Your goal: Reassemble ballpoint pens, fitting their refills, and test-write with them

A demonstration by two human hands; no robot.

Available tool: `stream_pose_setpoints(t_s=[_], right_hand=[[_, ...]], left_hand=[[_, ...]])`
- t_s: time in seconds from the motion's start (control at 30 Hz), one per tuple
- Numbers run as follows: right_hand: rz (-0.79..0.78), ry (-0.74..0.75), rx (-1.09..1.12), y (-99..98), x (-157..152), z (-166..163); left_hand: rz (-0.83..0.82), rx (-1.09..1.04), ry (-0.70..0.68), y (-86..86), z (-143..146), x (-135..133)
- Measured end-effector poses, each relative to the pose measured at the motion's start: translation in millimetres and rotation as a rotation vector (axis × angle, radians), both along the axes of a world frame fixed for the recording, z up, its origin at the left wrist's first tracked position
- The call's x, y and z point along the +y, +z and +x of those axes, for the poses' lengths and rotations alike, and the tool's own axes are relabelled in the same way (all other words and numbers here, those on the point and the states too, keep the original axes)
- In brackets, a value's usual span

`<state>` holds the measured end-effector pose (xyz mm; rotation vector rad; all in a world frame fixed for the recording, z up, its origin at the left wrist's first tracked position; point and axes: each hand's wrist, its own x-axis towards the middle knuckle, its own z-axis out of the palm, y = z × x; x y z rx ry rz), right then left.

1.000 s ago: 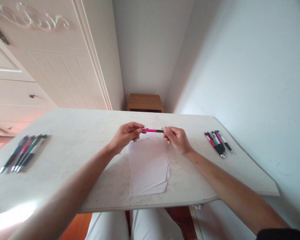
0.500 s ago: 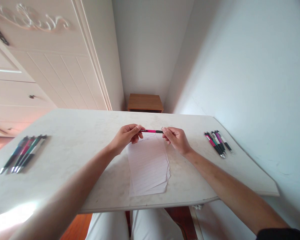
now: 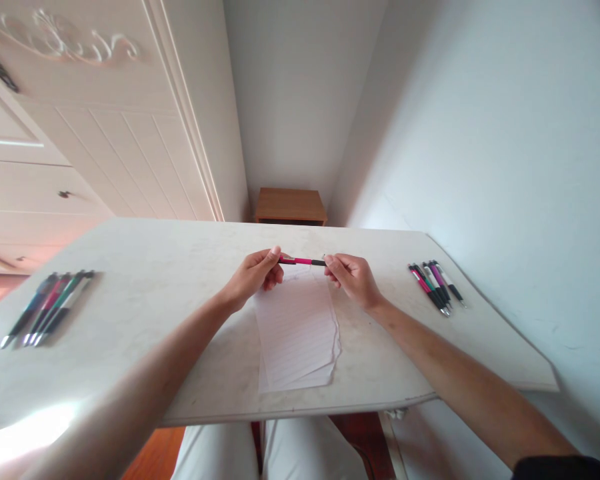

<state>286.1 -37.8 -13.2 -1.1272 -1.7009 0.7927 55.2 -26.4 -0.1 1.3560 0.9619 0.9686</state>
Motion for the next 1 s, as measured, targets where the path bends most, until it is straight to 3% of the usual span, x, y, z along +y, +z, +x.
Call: stream_pose_setpoints(t_s=[0.33,0.67,1.0], right_hand=[[0.013,-0.005,-0.043,1.1,-0.8,0.6],[0.025,0.008,-0.061,1.5,-1.8,0.0],[0.005,-0.013,-0.025,0.6,-0.4,1.2]], left_hand=[[0.058,-0.059,0.042,2.1,-1.9,-0.2],[-0.045,-0.026,0.015,-2.1,-2.4,2.9],[0.124,0.033,0.080,0.7,-1.1,0.7]])
